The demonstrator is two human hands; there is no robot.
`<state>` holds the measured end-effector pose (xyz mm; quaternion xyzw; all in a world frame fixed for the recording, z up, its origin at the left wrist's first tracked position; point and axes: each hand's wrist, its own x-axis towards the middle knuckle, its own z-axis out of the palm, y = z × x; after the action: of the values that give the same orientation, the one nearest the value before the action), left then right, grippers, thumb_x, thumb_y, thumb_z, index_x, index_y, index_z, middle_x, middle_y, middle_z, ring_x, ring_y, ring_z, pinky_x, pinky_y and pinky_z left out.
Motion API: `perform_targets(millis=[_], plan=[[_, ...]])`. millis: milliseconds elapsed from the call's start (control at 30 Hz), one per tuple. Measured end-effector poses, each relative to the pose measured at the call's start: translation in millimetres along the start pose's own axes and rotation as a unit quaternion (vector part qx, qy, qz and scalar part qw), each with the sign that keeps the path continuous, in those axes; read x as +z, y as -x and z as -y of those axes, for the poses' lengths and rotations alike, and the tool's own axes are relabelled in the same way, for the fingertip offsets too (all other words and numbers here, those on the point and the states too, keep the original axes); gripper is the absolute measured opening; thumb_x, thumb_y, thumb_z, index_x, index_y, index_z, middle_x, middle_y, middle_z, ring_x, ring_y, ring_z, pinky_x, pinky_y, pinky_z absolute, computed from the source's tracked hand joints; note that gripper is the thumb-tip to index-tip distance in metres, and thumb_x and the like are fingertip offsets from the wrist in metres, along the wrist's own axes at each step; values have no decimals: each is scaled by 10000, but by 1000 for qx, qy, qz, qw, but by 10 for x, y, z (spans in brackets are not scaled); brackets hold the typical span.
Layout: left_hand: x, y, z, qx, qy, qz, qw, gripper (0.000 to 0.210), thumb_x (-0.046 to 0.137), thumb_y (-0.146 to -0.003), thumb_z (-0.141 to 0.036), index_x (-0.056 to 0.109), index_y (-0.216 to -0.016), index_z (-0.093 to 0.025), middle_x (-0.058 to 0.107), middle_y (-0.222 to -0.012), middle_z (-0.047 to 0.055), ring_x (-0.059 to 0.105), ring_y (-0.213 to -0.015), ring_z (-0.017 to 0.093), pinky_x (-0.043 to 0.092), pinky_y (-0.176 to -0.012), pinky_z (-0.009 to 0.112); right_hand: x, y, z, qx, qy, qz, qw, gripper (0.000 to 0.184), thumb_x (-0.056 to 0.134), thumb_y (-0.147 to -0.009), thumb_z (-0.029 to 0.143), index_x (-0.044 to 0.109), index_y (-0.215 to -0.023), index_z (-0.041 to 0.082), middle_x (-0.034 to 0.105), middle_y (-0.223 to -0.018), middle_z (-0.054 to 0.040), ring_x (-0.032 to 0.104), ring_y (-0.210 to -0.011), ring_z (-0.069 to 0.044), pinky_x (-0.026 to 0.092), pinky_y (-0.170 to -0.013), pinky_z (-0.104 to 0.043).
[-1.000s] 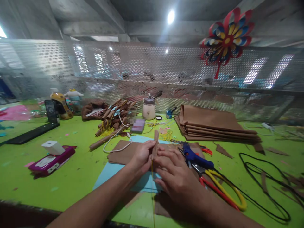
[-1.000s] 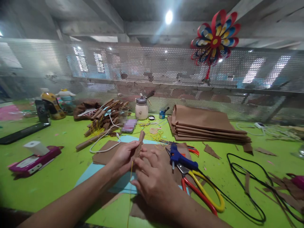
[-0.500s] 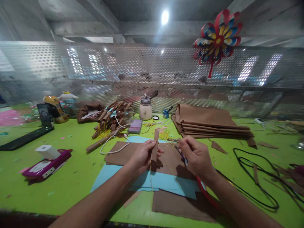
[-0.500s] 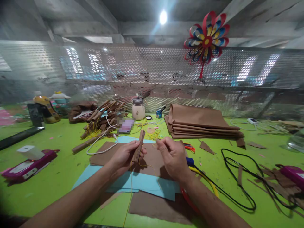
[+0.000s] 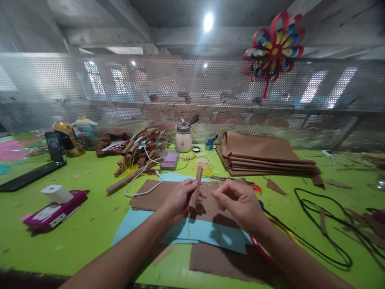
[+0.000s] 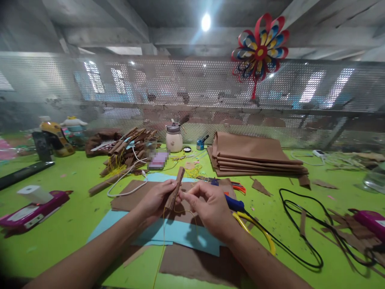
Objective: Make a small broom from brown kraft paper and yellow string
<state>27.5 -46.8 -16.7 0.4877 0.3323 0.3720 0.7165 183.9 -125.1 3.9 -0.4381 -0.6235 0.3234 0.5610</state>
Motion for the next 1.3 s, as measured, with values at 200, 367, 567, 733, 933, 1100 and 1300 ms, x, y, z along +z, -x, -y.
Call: perform_targets(millis=[200, 367, 567, 733, 933, 1100, 1300], plan=[[31, 2, -18, -6, 8, -17, 1000, 138, 586, -765, -259, 504, -780, -150, 639, -639, 43, 553, -482, 105, 396, -457, 187, 33, 4, -12, 34, -39, 5, 999, 274, 634, -763, 387, 542, -633, 165, 513, -513, 39, 442, -458, -81, 368, -465, -223], [22, -10, -10, -3, -1, -5, 1000, 154, 592, -762, -278, 506, -776, -150, 647, -641, 60, 564, -497, 119, 404, -477, 200, -8, -65, -32, 74, -74, 13, 994, 248, 675, -716, 372, 544, -659, 169, 603, -593, 10, 547, -563, -110, 438, -567, -243], [38, 0, -25, 6, -21, 7, 1000, 162, 588, -760, -289, 508, -778, -150, 644, -636, 62, 552, -503, 124, 400, -480, 208, -26, -99, -85, 79, -113, 30, 990, 192, 632, -755, 304, 501, -694, 179, 611, -583, 24, 571, -576, -114, 443, -609, -250], [55, 22, -45, -12, -24, 7, 1000, 121, 542, -794, -265, 500, -803, -152, 639, -655, 57, 545, -494, 120, 410, -481, 219, -40, -104, -107, 84, -141, 11, 986, 175, 608, -765, 236, 466, -676, 186, 592, -540, 43, 541, -535, -98, 418, -599, -238], [34, 10, -35, -16, -1, 30, 999, 142, 535, -807, -281, 516, -837, -143, 635, -695, 64, 568, -543, 127, 418, -494, 215, -68, -136, -131, 95, -133, -15, 986, 154, 664, -728, 273, 559, -765, 166, 624, -588, 29, 582, -576, -103, 433, -627, -240], [48, 52, -48, -38, 29, 95, 994, 161, 505, -837, -304, 492, -841, -144, 650, -732, 87, 598, -596, 140, 457, -575, 242, -71, -170, -198, 74, -143, -58, 985, 214, 664, -737, 356, 617, -714, 148, 528, -470, 55, 504, -448, -82, 420, -533, -232], [105, 123, -93, -50, 41, 143, 988, 167, 430, -883, -293, 479, -869, -134, 649, -728, 98, 600, -578, 136, 458, -550, 231, -128, -242, -328, 78, -140, -128, 979, 414, 589, -772, 496, 515, -539, 163, 388, -384, 78, 366, -345, -52, 371, -438, -216]])
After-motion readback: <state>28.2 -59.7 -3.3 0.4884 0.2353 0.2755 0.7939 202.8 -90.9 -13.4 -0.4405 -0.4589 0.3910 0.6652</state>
